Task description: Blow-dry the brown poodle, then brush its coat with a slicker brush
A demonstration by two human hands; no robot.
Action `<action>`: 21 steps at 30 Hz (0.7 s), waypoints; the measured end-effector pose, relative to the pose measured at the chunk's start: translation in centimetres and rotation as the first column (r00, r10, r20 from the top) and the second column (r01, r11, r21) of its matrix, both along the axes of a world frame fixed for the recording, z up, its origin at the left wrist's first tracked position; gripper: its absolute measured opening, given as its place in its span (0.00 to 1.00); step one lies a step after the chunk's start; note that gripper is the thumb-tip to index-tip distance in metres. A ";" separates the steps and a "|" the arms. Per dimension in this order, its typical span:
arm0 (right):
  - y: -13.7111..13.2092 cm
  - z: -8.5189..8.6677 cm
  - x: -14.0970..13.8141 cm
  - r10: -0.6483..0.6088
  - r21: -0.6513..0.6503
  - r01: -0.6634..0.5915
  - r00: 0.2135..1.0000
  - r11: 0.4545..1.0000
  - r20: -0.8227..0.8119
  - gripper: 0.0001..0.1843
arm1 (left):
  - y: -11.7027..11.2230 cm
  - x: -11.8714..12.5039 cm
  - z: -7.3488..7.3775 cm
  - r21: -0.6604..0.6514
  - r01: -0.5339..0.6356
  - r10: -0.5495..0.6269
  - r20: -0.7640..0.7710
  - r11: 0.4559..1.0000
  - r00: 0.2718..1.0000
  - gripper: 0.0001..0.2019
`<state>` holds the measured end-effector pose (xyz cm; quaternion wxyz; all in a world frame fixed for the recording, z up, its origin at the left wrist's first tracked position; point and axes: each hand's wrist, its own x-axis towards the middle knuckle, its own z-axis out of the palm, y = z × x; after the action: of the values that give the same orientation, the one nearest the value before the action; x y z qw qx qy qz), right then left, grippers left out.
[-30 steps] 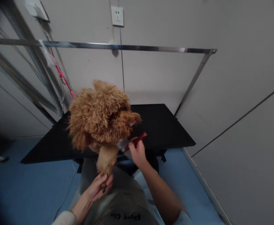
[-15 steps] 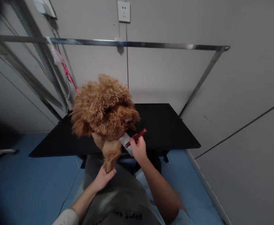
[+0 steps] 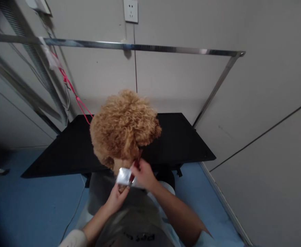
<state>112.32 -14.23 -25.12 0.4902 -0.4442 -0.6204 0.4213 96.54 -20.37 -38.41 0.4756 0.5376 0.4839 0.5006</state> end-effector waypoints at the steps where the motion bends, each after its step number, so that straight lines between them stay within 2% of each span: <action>1: 0.1 -0.1 0.2 -0.075 0.005 0.075 0.997 0.997 -0.017 0.08 | 0.0 0.1 -0.1 -0.006 -0.038 0.038 0.019 0.999 0.999 0.21; 2: 0.3 -0.2 0.3 -0.148 0.016 0.149 0.988 0.989 -0.033 0.09 | -0.1 0.3 -0.1 -0.016 -0.086 0.087 0.035 0.996 0.996 0.22; 3: 0.3 -0.2 0.4 -0.167 0.024 0.168 0.985 0.986 -0.034 0.09 | -0.1 0.4 0.0 -0.031 -0.118 0.119 0.042 0.993 0.992 0.21; 7: 0.1 -0.2 0.1 0.088 -0.040 -0.087 0.995 0.995 0.037 0.07 | -0.1 0.9 0.4 -0.047 -0.113 0.116 0.058 0.992 0.992 0.16; 8: 0.1 -0.1 -0.1 0.090 -0.052 -0.088 0.995 0.995 0.034 0.06 | -0.1 1.0 0.5 -0.044 -0.112 0.115 0.086 0.993 0.990 0.17; 11: 0.3 0.6 -0.1 -0.102 -0.007 0.102 0.995 0.995 -0.001 0.07 | -0.1 1.2 0.6 -0.061 -0.147 0.156 0.190 0.987 0.969 0.20; 12: 0.3 0.8 0.0 -0.092 0.018 0.092 0.996 0.996 0.012 0.07 | -0.1 1.2 0.6 -0.074 -0.141 0.153 0.203 0.987 0.967 0.20; 15: 0.2 1.1 0.0 0.132 0.030 -0.136 0.986 0.990 0.101 0.04 | -0.1 1.2 1.1 -0.098 -0.115 0.131 0.172 0.989 0.976 0.17; 16: 0.2 1.1 0.0 0.173 0.018 -0.177 0.978 0.984 0.113 0.04 | -0.1 1.1 1.2 -0.095 -0.111 0.125 0.160 0.989 0.979 0.17; 17: 0.2 1.2 0.0 0.157 0.014 -0.159 0.982 0.987 0.109 0.03 | -0.1 1.1 1.4 -0.089 -0.110 0.123 0.159 0.990 0.980 0.18; 19: 0.3 1.2 0.1 -0.028 0.046 0.025 0.997 0.999 0.065 0.05 | -0.2 0.9 1.4 -0.079 -0.110 0.124 0.195 0.991 0.973 0.21; 20: 0.3 1.3 0.0 -0.082 0.067 0.078 0.995 0.995 0.054 0.06 | -0.3 0.9 1.2 -0.084 -0.098 0.114 0.219 0.992 0.969 0.21; 21: 0.2 1.2 0.0 -0.063 0.080 0.058 0.996 0.995 0.064 0.06 | -0.4 0.9 1.0 -0.095 -0.077 0.098 0.238 0.992 0.966 0.21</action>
<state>112.32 -14.02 -23.88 0.4986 -0.4572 -0.6387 0.3668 97.40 -20.75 -37.40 0.5308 0.4300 0.4664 0.5620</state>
